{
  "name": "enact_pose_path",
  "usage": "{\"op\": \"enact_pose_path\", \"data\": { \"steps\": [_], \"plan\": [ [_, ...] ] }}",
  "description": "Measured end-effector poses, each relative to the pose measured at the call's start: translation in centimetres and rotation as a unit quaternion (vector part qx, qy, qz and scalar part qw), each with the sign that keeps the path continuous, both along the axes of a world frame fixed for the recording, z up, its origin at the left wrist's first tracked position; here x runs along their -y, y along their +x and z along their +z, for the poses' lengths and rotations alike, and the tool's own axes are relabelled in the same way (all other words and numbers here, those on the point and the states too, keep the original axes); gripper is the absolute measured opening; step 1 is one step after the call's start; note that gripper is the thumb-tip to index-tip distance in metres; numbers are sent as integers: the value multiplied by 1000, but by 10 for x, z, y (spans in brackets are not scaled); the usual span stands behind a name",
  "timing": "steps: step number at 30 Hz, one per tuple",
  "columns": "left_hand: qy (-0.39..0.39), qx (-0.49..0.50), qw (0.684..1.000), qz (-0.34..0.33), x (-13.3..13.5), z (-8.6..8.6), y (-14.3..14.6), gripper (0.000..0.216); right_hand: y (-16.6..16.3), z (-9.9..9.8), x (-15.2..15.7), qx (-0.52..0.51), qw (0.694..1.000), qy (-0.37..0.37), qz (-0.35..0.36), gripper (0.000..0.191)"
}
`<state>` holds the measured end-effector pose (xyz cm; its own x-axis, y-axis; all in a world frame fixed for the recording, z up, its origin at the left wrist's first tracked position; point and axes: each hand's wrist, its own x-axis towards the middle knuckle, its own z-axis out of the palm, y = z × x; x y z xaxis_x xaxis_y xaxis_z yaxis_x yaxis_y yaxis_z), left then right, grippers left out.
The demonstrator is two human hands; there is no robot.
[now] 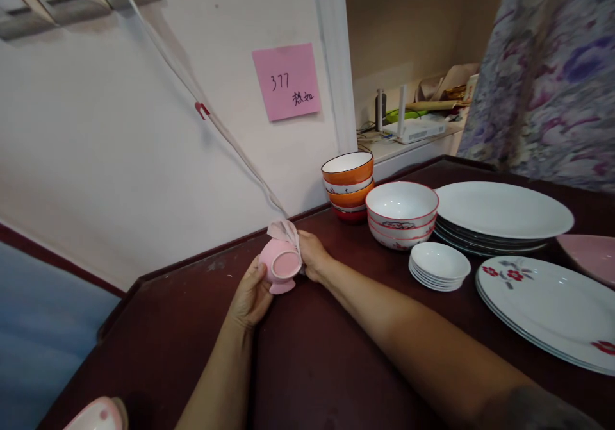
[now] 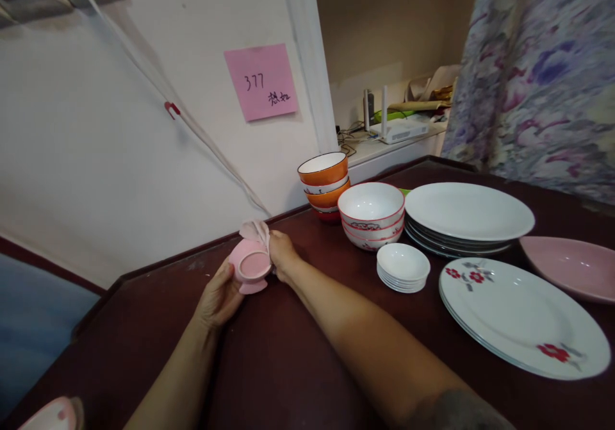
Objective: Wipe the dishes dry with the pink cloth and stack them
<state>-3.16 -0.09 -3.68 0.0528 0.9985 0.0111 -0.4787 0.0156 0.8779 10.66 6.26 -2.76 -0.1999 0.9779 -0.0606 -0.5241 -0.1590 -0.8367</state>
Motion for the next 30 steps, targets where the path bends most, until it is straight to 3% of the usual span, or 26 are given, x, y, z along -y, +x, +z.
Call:
{"op": "enact_pose_path", "data": {
  "steps": [2, 6, 9, 12, 16, 21, 25, 28, 30],
  "plan": [
    [6, -5, 1000, -5, -1, 1, 3, 30, 5, 1, -1, 29, 999, 25, -2, 31],
    [9, 2, 1000, -6, -2, 1, 4, 31, 10, 5, 0, 184, 976, 113, 8, 45],
    [-1, 17, 1000, 16, -2, 1, 3, 31, 6, 8, -1, 226, 966, 125, -3, 45],
    [-5, 28, 999, 26, 0, 1, 4, 28, 2, 9, -4, 178, 978, 99, -36, 32],
    [0, 46, 998, 42, -2, 0, 4, 26, -5, 6, -3, 27, 998, 18, -49, 25],
    [36, 75, 992, 93, -7, -3, -4, 28, -15, -1, 9, -86, 996, -6, 20, 32],
    [38, 60, 996, 46, -2, 0, -4, 40, -12, 2, 10, -90, 996, -16, 20, 32],
    [3, 36, 999, -17, 3, 3, 0, 48, -6, 4, 6, -21, 1000, -17, 4, 25],
    [-25, 21, 999, -12, 3, 3, 1, 42, -5, 1, 3, 38, 999, -9, 2, 22]
  ]
}}
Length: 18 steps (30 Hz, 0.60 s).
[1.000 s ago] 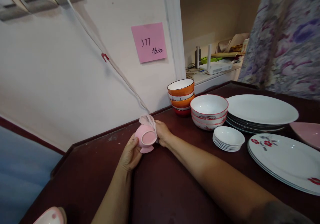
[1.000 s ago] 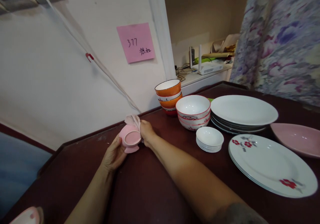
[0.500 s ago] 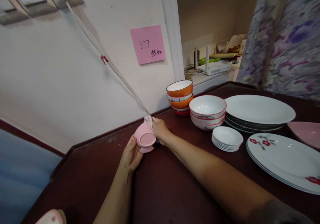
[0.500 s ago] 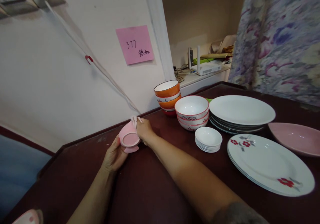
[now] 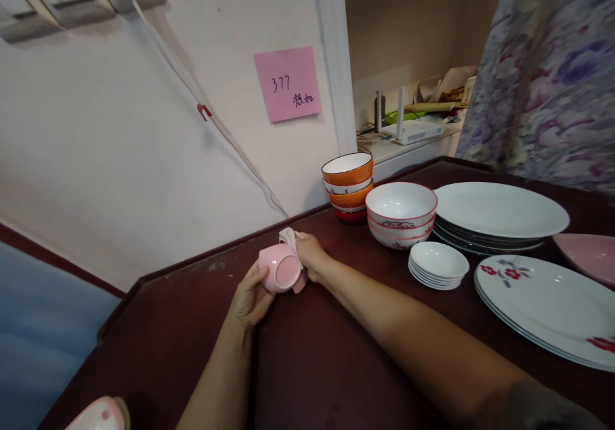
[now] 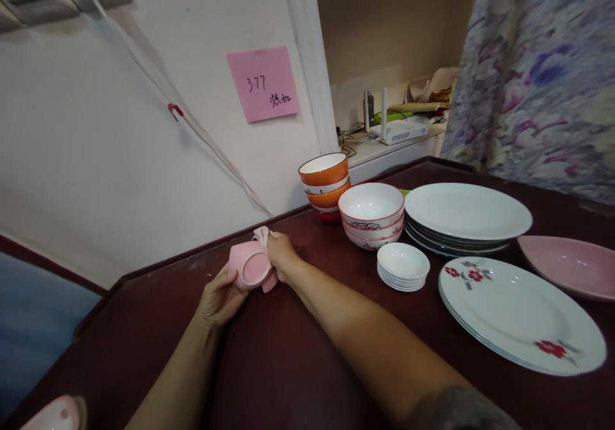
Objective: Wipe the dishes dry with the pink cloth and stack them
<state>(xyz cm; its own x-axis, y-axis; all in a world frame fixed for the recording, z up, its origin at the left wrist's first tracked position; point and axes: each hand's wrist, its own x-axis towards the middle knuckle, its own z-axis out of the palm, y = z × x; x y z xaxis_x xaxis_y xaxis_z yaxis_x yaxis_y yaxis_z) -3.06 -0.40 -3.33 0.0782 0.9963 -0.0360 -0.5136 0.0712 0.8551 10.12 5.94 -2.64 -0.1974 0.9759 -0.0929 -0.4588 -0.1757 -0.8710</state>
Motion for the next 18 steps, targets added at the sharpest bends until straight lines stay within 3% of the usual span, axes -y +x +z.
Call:
{"op": "enact_pose_path", "data": {
  "steps": [5, 8, 12, 15, 18],
  "plan": [
    [-6, -1, 996, 86, -8, -4, -2, 24, -1, -10, -8, 94, 992, 34, -72, 18],
    [27, 30, 990, 132, -14, -5, -1, 23, 2, -8, -6, 156, 976, 134, -74, 30],
    [63, 72, 983, 159, -20, -7, -3, 31, 3, -4, 15, 361, 878, 314, -16, 54],
    [60, 79, 985, 141, -22, -11, -16, 42, -7, -5, 36, 457, 812, 363, 8, 62],
    [37, 91, 988, 116, -24, -16, -31, 51, -18, -9, 50, 494, 772, 398, 35, 61]
  ]
}}
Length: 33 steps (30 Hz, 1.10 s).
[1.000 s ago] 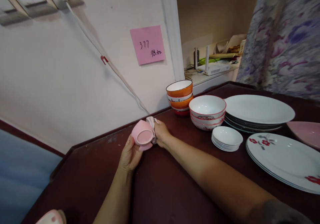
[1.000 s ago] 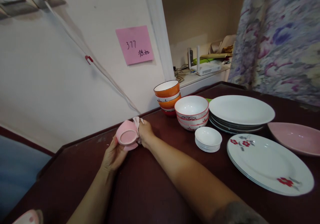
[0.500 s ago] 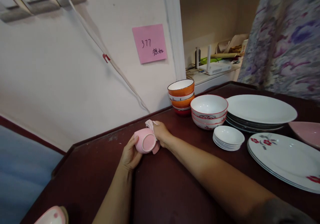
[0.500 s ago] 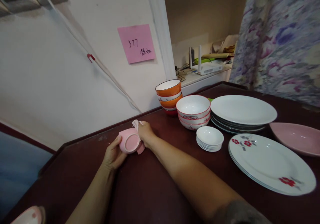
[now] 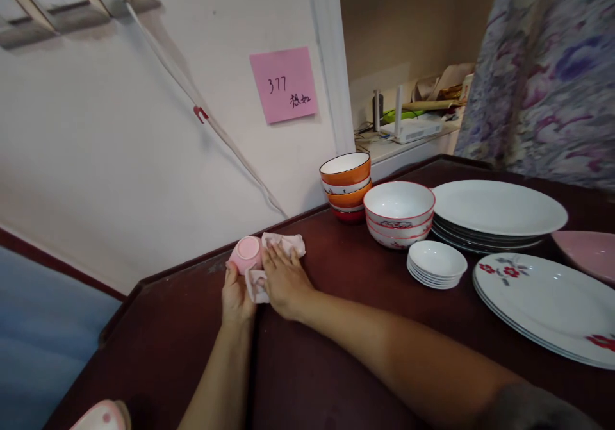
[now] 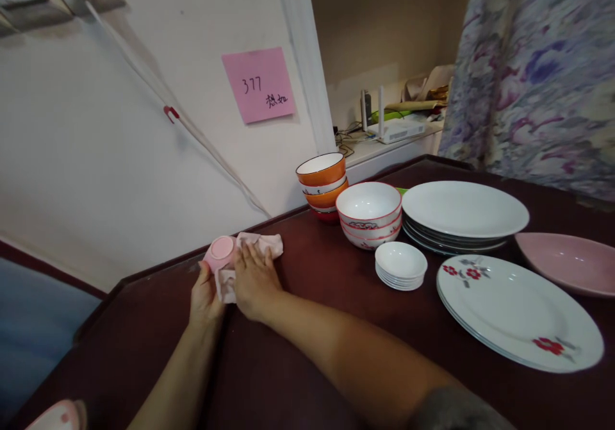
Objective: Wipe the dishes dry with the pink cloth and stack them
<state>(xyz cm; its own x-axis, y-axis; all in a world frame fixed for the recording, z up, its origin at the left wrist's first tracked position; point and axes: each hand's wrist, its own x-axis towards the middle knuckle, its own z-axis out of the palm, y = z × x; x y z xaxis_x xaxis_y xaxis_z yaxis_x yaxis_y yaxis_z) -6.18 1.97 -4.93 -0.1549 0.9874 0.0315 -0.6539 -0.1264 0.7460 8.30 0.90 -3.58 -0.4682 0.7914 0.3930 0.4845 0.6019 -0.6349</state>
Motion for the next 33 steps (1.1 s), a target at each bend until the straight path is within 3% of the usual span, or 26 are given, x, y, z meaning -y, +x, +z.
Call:
{"op": "enact_pose_path", "data": {
  "steps": [5, 9, 14, 18, 23, 26, 28, 31, 33],
  "plan": [
    [-29, 25, 999, 16, -2, -1, -1, 47, 4, -2, -6, 6, 1000, -22, 8, 60],
    [-25, 37, 999, 18, -2, 6, 14, 37, 20, 2, -22, -62, 996, -55, -12, 60],
    [-23, 49, 999, 6, 2, 16, 17, 39, 19, 1, -31, -156, 987, -18, 14, 59],
    [-32, 19, 999, 25, 7, 18, 24, 36, 12, -4, -41, -234, 967, -91, -44, 58],
    [-20, -13, 1000, 8, 9, 17, 38, 29, 12, -7, -52, -331, 930, -127, -100, 31],
    [-21, -22, 1000, 1, 9, 16, 40, 27, 12, -9, -56, -356, 915, -155, -107, 28],
    [-22, -21, 999, 13, 8, 15, 37, 25, 12, -10, -57, -355, 915, -177, -75, 32],
    [-22, -19, 999, 33, 7, 14, 30, 21, 15, -9, -56, -321, 927, -194, 4, 61],
    [-18, -28, 999, 29, 7, 14, 27, 18, 17, -7, -53, -294, 937, -190, 20, 75]
  ]
}}
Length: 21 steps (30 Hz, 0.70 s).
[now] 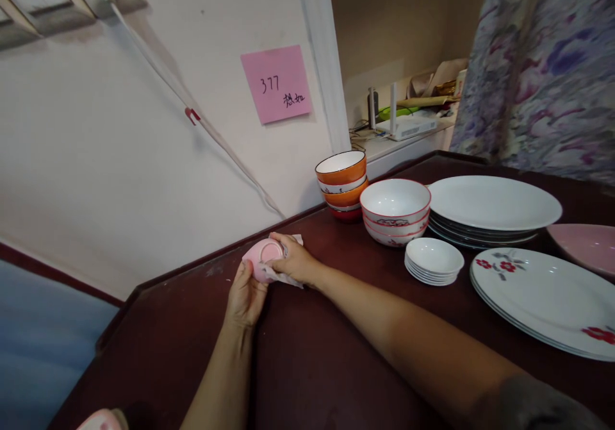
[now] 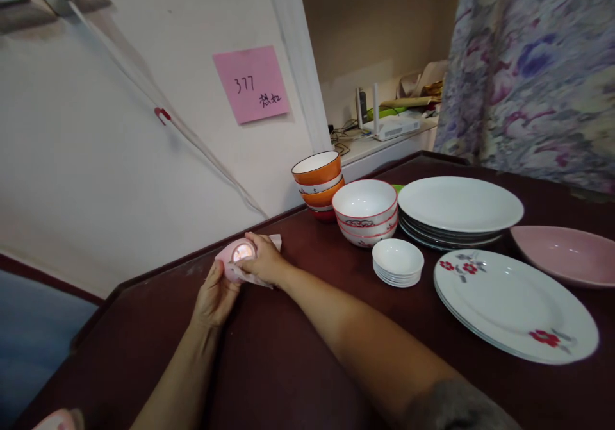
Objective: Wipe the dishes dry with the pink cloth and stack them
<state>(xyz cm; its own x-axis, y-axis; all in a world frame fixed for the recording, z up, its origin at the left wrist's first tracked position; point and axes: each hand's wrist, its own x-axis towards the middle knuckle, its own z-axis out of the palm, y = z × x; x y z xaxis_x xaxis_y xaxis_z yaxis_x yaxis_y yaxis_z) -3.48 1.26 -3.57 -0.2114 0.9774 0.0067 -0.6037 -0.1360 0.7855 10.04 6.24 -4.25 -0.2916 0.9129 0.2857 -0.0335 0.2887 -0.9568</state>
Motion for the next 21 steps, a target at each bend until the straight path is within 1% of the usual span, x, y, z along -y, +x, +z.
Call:
{"op": "enact_pose_path", "data": {
  "steps": [1, 3, 5, 7, 10, 12, 14, 17, 19, 21],
  "plan": [
    [4, -6, 1000, -6, 0, 0, 0, 17, 1, 2, 2, 10, 1000, 1, -9, 76],
    [10, -16, 1000, -18, 1, 1, 0, 16, 3, 5, 5, 22, 999, -1, -46, 71],
    [15, -21, 999, -26, 2, 2, 3, 16, 2, 6, 7, 20, 996, 0, -84, 63],
    [18, -22, 999, -33, 3, 3, 5, 18, 0, 5, 7, 6, 994, 3, -110, 51],
    [15, -22, 999, -35, 3, 3, 6, 21, -4, 0, 2, -19, 993, 11, -120, 31],
    [9, -18, 999, -28, 2, 1, 5, 22, -7, -3, -3, -35, 993, 12, -109, 28],
    [4, -12, 1000, -16, 1, 0, 4, 21, -8, -5, -6, -53, 995, 3, -86, 29],
    [2, 5, 1000, 9, -1, 0, 2, 21, -6, -4, -7, -92, 995, -37, -20, 37],
    [-4, 22, 999, 26, -1, 2, 0, 23, -3, -2, -5, -110, 992, -52, 38, 51],
    [-12, 38, 999, 31, -1, 4, -1, 25, -1, 0, -2, -111, 991, -30, 74, 68]
  ]
}}
